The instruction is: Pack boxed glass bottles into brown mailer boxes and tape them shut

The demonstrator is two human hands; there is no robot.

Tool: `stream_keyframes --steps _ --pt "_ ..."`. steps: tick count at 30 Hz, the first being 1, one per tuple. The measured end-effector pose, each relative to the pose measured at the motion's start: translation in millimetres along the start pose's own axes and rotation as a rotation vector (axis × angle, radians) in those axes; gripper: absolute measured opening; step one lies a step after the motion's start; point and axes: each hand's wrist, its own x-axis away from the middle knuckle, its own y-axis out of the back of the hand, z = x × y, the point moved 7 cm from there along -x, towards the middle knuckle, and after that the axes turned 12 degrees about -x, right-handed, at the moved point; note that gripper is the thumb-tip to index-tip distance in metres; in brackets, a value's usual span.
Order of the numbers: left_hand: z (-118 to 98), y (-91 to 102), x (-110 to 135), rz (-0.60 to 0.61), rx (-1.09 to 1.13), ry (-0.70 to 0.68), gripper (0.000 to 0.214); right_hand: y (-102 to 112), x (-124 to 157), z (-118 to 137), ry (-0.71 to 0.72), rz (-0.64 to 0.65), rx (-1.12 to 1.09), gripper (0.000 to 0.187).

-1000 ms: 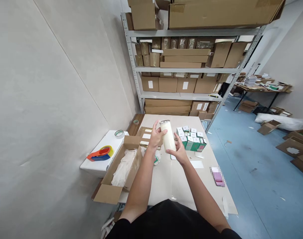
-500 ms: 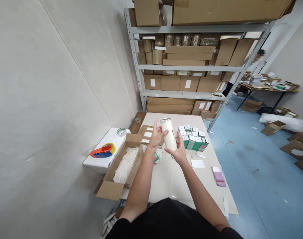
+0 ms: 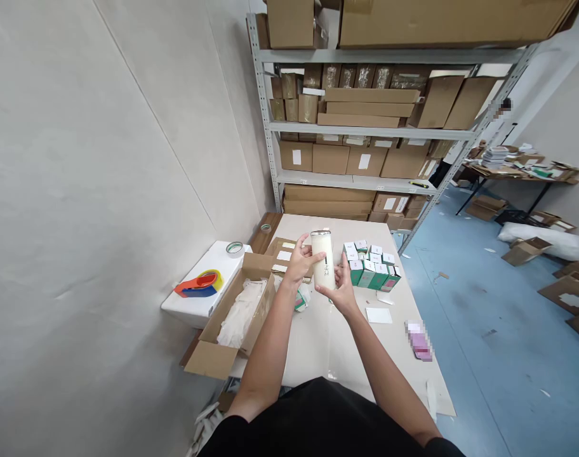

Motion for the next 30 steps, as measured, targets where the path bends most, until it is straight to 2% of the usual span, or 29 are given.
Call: stream_keyframes --steps 3,7,10,14,16,20,26,30 --pt "7 1.6 1 -0.018 0.012 0.033 0.113 -4 1 -6 -0.054 0.069 -0.058 0.128" --pt "12 -2.1 1 0.026 0.026 0.040 0.113 2 2 -10 -0.059 0.016 -0.029 0.135" --pt "12 1.6 -1 -0.021 -0.009 0.021 0.113 4 2 -12 -0.051 0.009 -0.001 0.138" --pt "14 1.5 -1 -0.045 -0.016 0.034 0.112 5 3 -18 -0.100 0.067 -0.065 0.123" --pt "17 -4.6 -1 -0.008 0.006 0.051 0.113 11 4 -20 -0.104 0.043 -0.083 0.121" --pt "23 -20.4 -5 0.031 -0.006 0.058 0.119 33 6 -16 -0.059 -0.077 -0.007 0.128" --pt "31 -54.8 -3 0.088 -0.069 0.128 0.118 51 16 -10 -0.148 0.017 -0.117 0.131" --pt "30 -78.2 -2 0.106 -0.065 0.105 0.114 68 21 -1 -0.143 -0.032 -0.163 0.139"
